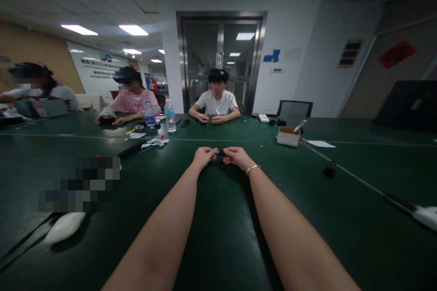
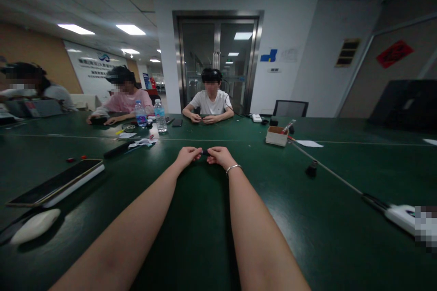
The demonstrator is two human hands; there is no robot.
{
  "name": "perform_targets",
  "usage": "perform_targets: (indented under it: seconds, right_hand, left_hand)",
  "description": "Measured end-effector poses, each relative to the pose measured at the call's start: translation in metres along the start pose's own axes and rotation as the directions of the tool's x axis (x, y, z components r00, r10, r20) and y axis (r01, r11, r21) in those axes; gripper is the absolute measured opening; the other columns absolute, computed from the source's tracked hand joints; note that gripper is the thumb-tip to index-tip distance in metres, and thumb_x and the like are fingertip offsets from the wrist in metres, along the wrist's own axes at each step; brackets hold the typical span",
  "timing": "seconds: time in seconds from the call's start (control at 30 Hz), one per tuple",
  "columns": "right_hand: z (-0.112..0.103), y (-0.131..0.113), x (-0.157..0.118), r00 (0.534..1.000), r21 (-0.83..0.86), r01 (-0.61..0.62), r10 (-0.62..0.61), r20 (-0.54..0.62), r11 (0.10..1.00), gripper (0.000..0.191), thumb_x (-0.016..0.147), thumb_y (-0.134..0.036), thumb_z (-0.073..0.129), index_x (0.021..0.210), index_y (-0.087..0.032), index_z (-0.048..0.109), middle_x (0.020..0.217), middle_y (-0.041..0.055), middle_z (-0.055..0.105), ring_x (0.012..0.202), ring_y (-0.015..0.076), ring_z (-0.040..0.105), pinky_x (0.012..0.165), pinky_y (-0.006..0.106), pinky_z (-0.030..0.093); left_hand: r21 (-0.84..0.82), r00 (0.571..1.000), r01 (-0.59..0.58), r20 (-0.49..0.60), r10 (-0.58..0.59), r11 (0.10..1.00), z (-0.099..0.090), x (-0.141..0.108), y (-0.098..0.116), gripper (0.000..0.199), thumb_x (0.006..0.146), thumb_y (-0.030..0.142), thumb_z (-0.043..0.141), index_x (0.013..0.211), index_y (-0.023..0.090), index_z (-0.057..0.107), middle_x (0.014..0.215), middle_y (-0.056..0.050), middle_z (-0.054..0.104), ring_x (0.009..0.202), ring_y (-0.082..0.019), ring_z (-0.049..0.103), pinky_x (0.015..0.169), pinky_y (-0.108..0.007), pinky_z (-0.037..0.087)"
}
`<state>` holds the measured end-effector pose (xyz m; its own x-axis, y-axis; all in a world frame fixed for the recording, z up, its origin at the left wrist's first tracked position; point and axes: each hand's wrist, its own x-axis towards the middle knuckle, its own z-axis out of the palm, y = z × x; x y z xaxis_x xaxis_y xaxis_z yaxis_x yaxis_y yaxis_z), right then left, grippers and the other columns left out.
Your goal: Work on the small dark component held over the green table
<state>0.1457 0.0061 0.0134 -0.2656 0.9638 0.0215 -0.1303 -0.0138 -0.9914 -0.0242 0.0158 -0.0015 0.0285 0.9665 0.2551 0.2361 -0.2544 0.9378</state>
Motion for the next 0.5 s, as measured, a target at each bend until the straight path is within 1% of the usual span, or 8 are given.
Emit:
perform_targets:
  seconds: [0.13,0.23,0.4,0.5]
  right_hand:
    - [0.0011,0.0009,0.0036,0.999,-0.017,0.044,-0.044,-0.002,0.999,0.009,0.08,-0.013,0.064,0.086,-0.008,0.062,0.054,0.0043,0.063,0.047,0.011,0.061,0.047,0.019,0.054]
    - [-0.0008,0.0028,0.0036,0.999,0.0,0.037,-0.037,0.014,0.999,0.011,0.078,-0.015,0.067,0.086,-0.008,0.063,0.055,0.0051,0.064,0.047,0.0114,0.061,0.047,0.02,0.054]
    - [-0.0037,0.0051,0.0021,1.0,0.004,0.015,-0.015,0.015,1.0,0.011,0.081,-0.018,0.064,0.082,-0.007,0.062,0.054,0.0064,0.063,0.044,0.0105,0.059,0.045,0.019,0.052]
    - [-0.0041,0.0054,0.002,1.0,0.004,0.008,-0.008,0.013,1.0,0.014,0.082,-0.021,0.063,0.078,-0.008,0.06,0.052,0.0059,0.062,0.042,0.0099,0.057,0.043,0.018,0.049]
  left_hand:
    - [0.026,0.999,0.021,-0.031,-0.021,0.999,-0.0014,0.0001,-0.0001,0.033,0.071,0.045,0.063,0.068,0.012,0.066,0.059,-0.005,0.063,0.051,-0.011,0.054,0.051,-0.022,0.039]
    - [0.019,1.0,0.012,-0.025,-0.011,1.0,-0.0013,0.0008,-0.0024,0.032,0.07,0.045,0.063,0.07,0.013,0.067,0.061,-0.004,0.063,0.054,-0.012,0.056,0.052,-0.022,0.039]
    - [-0.069,0.999,-0.044,0.025,0.045,0.997,-0.0001,-0.0001,-0.0026,0.028,0.067,0.039,0.068,0.076,0.012,0.066,0.064,-0.004,0.064,0.058,-0.012,0.057,0.056,-0.023,0.042]
    - [-0.099,0.994,-0.093,0.053,0.098,0.991,-0.001,-0.0014,-0.001,0.027,0.063,0.033,0.071,0.08,0.013,0.066,0.071,-0.005,0.066,0.064,-0.013,0.058,0.063,-0.026,0.045]
